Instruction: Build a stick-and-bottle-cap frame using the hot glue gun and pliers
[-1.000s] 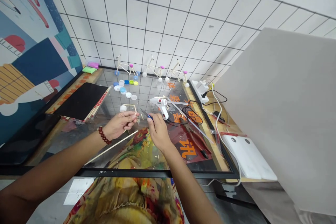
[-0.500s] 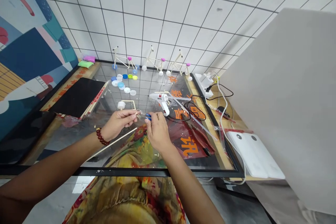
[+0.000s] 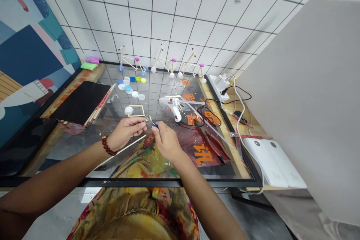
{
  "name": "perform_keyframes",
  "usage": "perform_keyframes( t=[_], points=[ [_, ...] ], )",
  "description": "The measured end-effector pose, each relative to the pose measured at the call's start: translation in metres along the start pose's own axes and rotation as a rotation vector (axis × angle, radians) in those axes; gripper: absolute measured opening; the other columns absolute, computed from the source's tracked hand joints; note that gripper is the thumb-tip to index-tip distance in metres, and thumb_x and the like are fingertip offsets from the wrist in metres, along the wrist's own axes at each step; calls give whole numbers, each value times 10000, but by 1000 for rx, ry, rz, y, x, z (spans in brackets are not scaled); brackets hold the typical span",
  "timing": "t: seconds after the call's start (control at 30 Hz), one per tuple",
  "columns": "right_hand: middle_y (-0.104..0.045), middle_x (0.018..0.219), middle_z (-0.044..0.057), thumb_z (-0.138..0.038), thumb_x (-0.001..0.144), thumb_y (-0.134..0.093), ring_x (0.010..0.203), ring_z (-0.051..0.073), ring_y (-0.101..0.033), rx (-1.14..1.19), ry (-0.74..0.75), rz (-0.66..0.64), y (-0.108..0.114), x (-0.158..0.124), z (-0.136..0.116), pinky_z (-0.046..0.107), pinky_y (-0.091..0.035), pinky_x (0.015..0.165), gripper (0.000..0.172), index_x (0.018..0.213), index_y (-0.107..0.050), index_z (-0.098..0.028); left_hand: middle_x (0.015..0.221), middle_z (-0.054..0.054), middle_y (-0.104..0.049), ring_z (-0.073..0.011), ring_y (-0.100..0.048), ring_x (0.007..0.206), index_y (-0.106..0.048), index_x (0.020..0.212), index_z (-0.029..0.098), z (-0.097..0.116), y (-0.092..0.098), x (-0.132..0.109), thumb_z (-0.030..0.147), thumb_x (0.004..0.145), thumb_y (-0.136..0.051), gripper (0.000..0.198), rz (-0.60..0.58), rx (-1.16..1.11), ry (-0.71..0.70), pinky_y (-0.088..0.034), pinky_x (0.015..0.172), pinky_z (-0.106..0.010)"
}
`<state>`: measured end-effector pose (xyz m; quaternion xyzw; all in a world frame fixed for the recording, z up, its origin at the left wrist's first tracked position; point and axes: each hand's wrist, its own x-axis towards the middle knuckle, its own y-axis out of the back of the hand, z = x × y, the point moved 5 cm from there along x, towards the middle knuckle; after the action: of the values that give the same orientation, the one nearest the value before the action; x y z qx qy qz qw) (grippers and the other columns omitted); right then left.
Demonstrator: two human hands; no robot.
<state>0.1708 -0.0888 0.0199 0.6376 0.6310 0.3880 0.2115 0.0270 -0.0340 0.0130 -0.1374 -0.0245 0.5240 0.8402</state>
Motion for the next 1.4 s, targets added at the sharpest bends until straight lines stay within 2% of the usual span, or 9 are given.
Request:
perform_keyframes(
  t=[0.37, 0.57, 0.77, 1.1, 1.23, 1.33, 1.4],
  points=[
    [-533, 664, -3, -424, 1015, -243, 601, 175, -500, -33, 3, -12, -2, -1, 4, 272, -334, 584, 338, 785, -415, -247, 635, -16, -625, -65, -442, 524, -728, 793, 133, 0, -1, -2, 424, 635, -816, 343, 0, 15, 29, -322, 483, -199],
    [-494, 649, -17, -450, 1008, -262, 599, 170, -478, 36, -8, -10, 0, -2, 4, 272, -325, 586, 337, 760, -372, -251, 628, -17, -634, -64, -451, 522, -731, 789, 129, 0, -3, -3, 431, 603, -837, 370, -5, -10, 56, -337, 495, -199],
    [-482, 676, -21, -429, 1011, -262, 616, 157, -473, 114, 14, -24, -1, -2, 1, 259, -346, 585, 323, 769, -377, -247, 625, -14, -633, -73, -456, 533, -750, 782, 135, 0, -3, -3, 395, 602, -840, 329, 16, 6, 26, -363, 520, -217],
    [-487, 647, -7, -451, 1016, -212, 579, 166, -458, -65, 41, 12, 0, -4, 6, 270, -296, 573, 363, 762, -366, -243, 621, -18, -640, -67, -452, 522, -731, 733, 117, 2, -7, -5, 432, 599, -832, 357, 4, 50, 46, -337, 499, -204],
    [-470, 608, -11, -439, 1013, -223, 549, 163, -448, -64, 28, 60, 4, -5, 3, 275, -280, 557, 374, 740, -384, -239, 624, -18, -640, -62, -462, 524, -725, 757, 111, 2, -9, -6, 428, 642, -816, 349, -48, 41, 35, -349, 507, -199],
    [-503, 630, -6, -435, 1011, -244, 572, 159, -472, 26, -5, 172, 11, -6, 5, 273, -318, 574, 380, 762, -442, -228, 661, -20, -645, -56, -474, 531, -731, 885, 114, 0, -10, -7, 417, 680, -802, 372, -74, -8, 46, -339, 486, -177],
    [-553, 684, 4, -444, 1008, -282, 632, 160, -518, 130, -41, 241, 15, -6, 9, 270, -369, 613, 363, 827, -499, -216, 683, -25, -643, -56, -494, 535, -713, 887, 110, 0, -11, -8, 428, 705, -787, 374, -101, -64, 82, -353, 477, -165]
  ],
)
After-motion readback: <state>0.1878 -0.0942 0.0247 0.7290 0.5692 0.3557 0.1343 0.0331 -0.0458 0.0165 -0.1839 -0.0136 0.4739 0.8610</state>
